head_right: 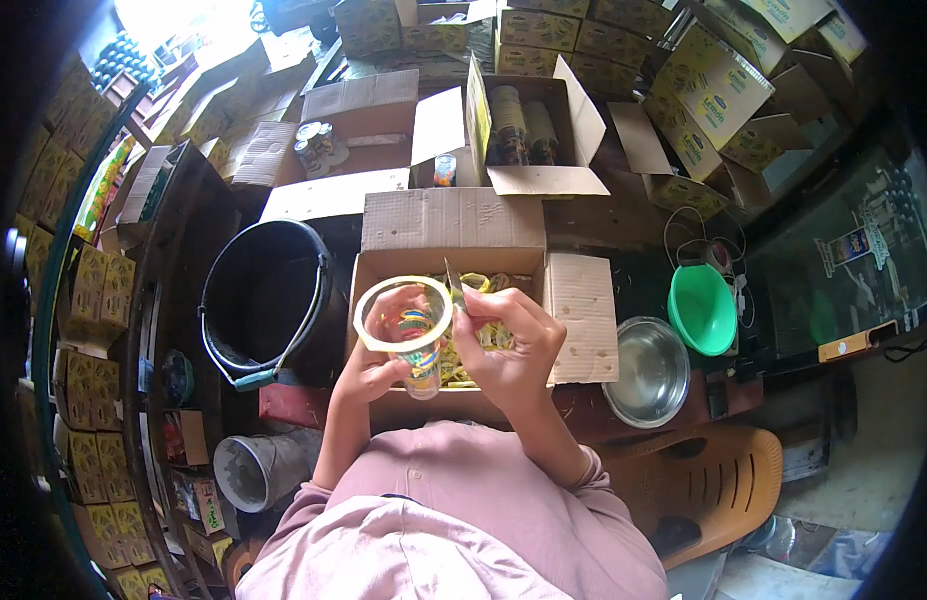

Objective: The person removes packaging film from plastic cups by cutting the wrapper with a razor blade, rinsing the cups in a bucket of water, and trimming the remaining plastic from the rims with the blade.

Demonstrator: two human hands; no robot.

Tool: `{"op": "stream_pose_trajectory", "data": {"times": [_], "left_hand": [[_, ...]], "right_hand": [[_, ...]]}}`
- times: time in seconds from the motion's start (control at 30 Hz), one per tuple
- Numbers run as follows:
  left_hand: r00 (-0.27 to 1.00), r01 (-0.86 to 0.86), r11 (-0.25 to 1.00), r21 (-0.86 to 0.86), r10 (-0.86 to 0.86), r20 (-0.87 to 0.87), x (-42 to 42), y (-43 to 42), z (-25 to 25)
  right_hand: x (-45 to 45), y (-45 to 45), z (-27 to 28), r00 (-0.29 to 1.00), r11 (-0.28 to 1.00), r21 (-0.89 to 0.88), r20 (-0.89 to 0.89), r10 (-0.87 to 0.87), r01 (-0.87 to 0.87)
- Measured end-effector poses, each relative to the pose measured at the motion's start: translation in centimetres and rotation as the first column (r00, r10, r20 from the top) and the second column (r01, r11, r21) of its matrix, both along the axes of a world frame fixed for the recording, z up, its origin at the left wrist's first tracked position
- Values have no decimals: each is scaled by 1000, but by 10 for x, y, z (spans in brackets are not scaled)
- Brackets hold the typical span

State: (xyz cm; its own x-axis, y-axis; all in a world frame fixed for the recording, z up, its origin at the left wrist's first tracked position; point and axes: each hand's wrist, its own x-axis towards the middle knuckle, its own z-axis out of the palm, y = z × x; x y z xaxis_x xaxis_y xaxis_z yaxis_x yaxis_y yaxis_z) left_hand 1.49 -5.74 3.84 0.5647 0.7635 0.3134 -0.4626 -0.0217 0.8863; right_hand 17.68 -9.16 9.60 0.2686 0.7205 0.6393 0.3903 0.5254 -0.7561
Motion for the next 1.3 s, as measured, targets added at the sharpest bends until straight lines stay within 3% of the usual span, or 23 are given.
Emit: {"op": "stream_pose_trajectory", "data": {"times": [0.03,0.1,0.2,0.3,0.53,0.73,1.3], "left_hand": [[998,-61,998,-2,61,34,3,-1,2],[998,29,997,-69,-26,52,0,-1,1],[996,-72,996,-49,74,46,4,-3,6],[996,-84,989,-120,80,-33,4,-5,12],[996,-84,989,-126,85,0,9,-7,11],[997,-60,997,-50,63,53,8,-9,12],[972,-191,967,169,211,-107,15,-9,5]], "right_hand": [[-1,-1,0,1000,1000,-2,7,-19,19],[-2,-3,0,999,999,-5,20,-44,44],[-5,-5,-1,997,998,-1,33,-65,65],[-8,-8,0,994,996,4,52,-94,94],[-13,-12,2,985,993,28,126,-121,119],[-15,-11,-1,981,990,51,137,-139,134],[-17,-9,-5,969,976,125,147,-199,181]]}}
